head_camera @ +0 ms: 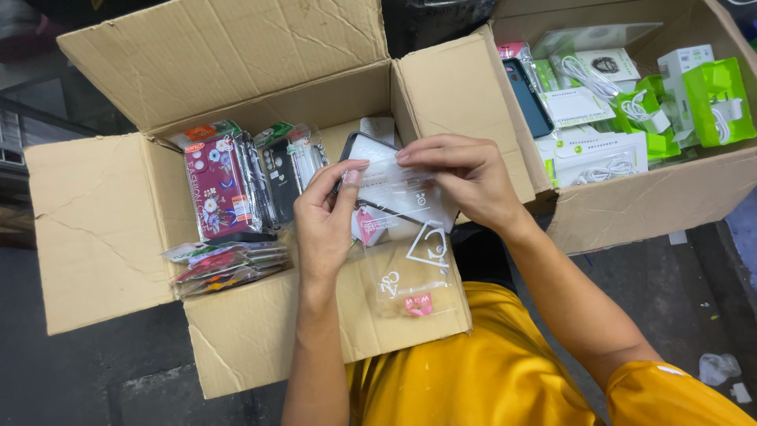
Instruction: Unpacking and organizing mobile phone chargers, cables, and cases from cardboard boxes.
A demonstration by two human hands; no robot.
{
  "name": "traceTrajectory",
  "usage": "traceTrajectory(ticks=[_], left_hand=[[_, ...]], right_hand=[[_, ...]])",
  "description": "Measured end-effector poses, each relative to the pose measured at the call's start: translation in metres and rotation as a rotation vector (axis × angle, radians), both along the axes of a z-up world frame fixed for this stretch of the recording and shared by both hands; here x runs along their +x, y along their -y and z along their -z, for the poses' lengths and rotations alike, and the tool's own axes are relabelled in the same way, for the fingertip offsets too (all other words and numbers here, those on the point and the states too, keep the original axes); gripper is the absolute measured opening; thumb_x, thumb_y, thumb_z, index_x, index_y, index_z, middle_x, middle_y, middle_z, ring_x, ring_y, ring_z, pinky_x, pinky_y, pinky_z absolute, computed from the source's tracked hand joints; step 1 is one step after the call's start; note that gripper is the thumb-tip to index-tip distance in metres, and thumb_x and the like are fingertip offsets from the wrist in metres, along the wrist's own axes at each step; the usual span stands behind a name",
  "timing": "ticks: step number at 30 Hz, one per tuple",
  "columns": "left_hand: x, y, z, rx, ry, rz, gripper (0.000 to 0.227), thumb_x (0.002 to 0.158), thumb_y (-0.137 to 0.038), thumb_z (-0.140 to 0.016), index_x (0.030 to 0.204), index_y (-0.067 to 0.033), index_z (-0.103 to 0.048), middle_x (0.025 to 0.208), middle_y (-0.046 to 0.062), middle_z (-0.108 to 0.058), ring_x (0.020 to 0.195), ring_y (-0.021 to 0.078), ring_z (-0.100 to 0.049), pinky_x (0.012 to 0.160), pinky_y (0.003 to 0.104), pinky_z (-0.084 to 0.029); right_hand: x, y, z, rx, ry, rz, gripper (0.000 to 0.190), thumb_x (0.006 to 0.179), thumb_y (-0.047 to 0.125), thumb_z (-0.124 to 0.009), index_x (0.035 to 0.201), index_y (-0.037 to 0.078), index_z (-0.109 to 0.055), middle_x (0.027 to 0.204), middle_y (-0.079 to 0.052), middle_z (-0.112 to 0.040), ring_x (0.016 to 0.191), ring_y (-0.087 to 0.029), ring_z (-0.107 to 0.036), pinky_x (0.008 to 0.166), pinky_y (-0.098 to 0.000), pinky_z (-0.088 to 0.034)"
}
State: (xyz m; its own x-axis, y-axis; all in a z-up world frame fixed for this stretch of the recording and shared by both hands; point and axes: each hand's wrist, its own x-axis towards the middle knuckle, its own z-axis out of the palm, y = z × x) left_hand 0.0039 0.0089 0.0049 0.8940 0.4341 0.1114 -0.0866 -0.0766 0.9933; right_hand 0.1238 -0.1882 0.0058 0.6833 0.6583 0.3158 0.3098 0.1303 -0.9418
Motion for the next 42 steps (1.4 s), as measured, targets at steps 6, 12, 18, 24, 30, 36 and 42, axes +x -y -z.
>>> traceTrajectory(ticks=[6,12,18,24,30,36,42], left_hand=[[-0.002,-0.001,0.004,-0.018,0.000,0.009,0.022,0.107,-0.012,-0.060,0.119,0.0018,-0.072,0.112,0.003,-0.072,0.099,0.0043,-0.061,0.088,0.020,-0.049],[-0.007,-0.003,0.004,-0.127,-0.095,0.043,0.032,0.107,-0.019,-0.054,0.125,-0.0003,-0.072,0.111,0.000,-0.070,0.081,0.0041,-0.050,0.069,0.019,-0.044],[-0.004,0.001,-0.005,-0.187,-0.143,0.048,0.034,0.109,-0.026,-0.052,0.121,-0.0022,-0.073,0.107,0.000,-0.071,0.083,0.0022,-0.059,0.069,0.019,-0.052],[0.001,0.009,0.010,-0.264,-0.074,0.037,0.019,0.101,-0.011,-0.069,0.115,0.0020,-0.072,0.104,0.002,-0.073,0.081,0.0024,-0.059,0.069,0.019,-0.049],[0.001,0.008,0.016,-0.225,-0.034,0.042,0.017,0.099,-0.005,-0.071,0.114,0.0019,-0.071,0.104,0.002,-0.072,0.078,0.0021,-0.059,0.068,0.018,-0.050],[0.000,0.010,0.009,-0.189,-0.062,0.048,0.019,0.097,-0.005,-0.073,0.115,0.0021,-0.071,0.108,0.002,-0.068,0.076,0.0030,-0.058,0.065,0.018,-0.048],[0.003,0.014,-0.001,-0.134,-0.026,0.115,0.022,0.091,-0.007,-0.079,0.111,0.0006,-0.073,0.110,0.001,-0.066,0.093,0.0051,-0.064,0.077,0.019,-0.053]], right_hand=[[-0.005,0.003,-0.019,-0.121,0.113,-0.003,0.039,0.084,-0.016,-0.059,0.116,0.000,-0.075,0.121,-0.013,-0.074,0.108,-0.020,-0.073,0.095,-0.0295,-0.059],[-0.006,0.006,-0.029,-0.080,0.090,-0.114,0.033,0.089,-0.001,-0.076,0.122,-0.002,-0.071,0.126,-0.013,-0.068,0.115,-0.021,-0.069,0.101,-0.0312,-0.058],[-0.007,0.006,-0.020,-0.065,-0.063,-0.058,0.023,0.093,-0.001,-0.073,0.117,-0.001,-0.073,0.125,-0.011,-0.068,0.115,-0.017,-0.069,0.099,-0.0294,-0.060],[-0.005,0.005,-0.006,0.005,-0.114,-0.030,0.014,0.097,-0.004,-0.072,0.111,-0.003,-0.071,0.121,-0.011,-0.068,0.111,-0.015,-0.067,0.095,-0.0276,-0.059],[-0.003,0.003,-0.001,0.073,-0.281,-0.022,0.032,0.097,-0.001,-0.072,0.123,0.001,-0.053,0.116,-0.010,-0.071,0.107,-0.012,-0.071,0.091,-0.0260,-0.061],[-0.001,0.001,0.000,-0.004,-0.294,-0.017,0.037,0.096,-0.002,-0.074,0.129,-0.002,-0.057,0.107,-0.011,-0.072,0.096,-0.012,-0.071,0.084,-0.0245,-0.060],[-0.008,-0.003,0.000,0.039,-0.255,0.034,0.037,0.093,-0.005,-0.075,0.127,-0.002,-0.059,0.117,-0.008,-0.069,0.106,-0.013,-0.072,0.092,-0.0263,-0.061]])
